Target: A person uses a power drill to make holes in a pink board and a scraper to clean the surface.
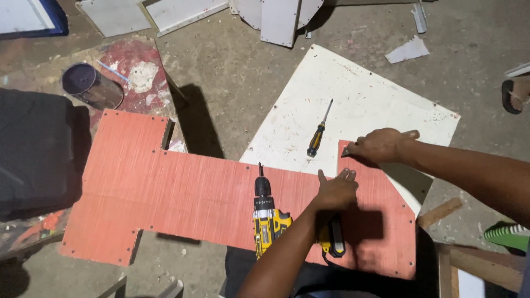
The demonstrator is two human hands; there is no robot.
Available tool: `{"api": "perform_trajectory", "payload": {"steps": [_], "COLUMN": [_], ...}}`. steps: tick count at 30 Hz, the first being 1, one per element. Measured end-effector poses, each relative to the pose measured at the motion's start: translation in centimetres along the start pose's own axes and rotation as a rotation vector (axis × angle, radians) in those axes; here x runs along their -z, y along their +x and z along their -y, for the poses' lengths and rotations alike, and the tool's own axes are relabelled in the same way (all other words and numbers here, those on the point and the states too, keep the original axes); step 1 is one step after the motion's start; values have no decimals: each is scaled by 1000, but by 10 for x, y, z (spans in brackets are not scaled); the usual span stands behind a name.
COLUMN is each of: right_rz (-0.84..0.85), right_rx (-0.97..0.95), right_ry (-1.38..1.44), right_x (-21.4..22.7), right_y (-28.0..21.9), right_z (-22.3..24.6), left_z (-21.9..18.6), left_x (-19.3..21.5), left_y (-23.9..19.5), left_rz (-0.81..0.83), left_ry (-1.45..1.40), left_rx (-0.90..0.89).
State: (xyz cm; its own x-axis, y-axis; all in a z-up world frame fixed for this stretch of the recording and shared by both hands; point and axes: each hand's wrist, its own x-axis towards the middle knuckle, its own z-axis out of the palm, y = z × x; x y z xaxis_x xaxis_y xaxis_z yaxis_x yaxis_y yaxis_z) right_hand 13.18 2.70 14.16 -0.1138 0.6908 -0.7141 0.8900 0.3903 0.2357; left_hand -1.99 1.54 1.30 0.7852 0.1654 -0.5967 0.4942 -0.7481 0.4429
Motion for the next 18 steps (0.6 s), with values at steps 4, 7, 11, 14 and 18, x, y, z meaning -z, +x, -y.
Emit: {"api": "perform_trajectory", "payload": {"steps": [4, 7, 11, 14, 18], "right_rz": [8, 338, 67, 2, -139], "right_rx": [-21, -393, -90, -296, -603], "right_ry": [-27, 697, 147, 617, 1784], "right_x": [11, 8, -40, -82, -90], "right_y": [5, 27, 62, 97, 73], "right_z": [13, 9, 10, 12, 25], "left_z": [0, 5, 0, 2, -2], "left_x": [-5, -9, 8, 2, 9], "left_y": [1, 9, -10, 1, -22], "left_rz": [31, 16, 18, -1, -2], "left_ry": [-7, 8, 41, 47, 24], "left_rx": [-3, -5, -31, -25, -51]}}
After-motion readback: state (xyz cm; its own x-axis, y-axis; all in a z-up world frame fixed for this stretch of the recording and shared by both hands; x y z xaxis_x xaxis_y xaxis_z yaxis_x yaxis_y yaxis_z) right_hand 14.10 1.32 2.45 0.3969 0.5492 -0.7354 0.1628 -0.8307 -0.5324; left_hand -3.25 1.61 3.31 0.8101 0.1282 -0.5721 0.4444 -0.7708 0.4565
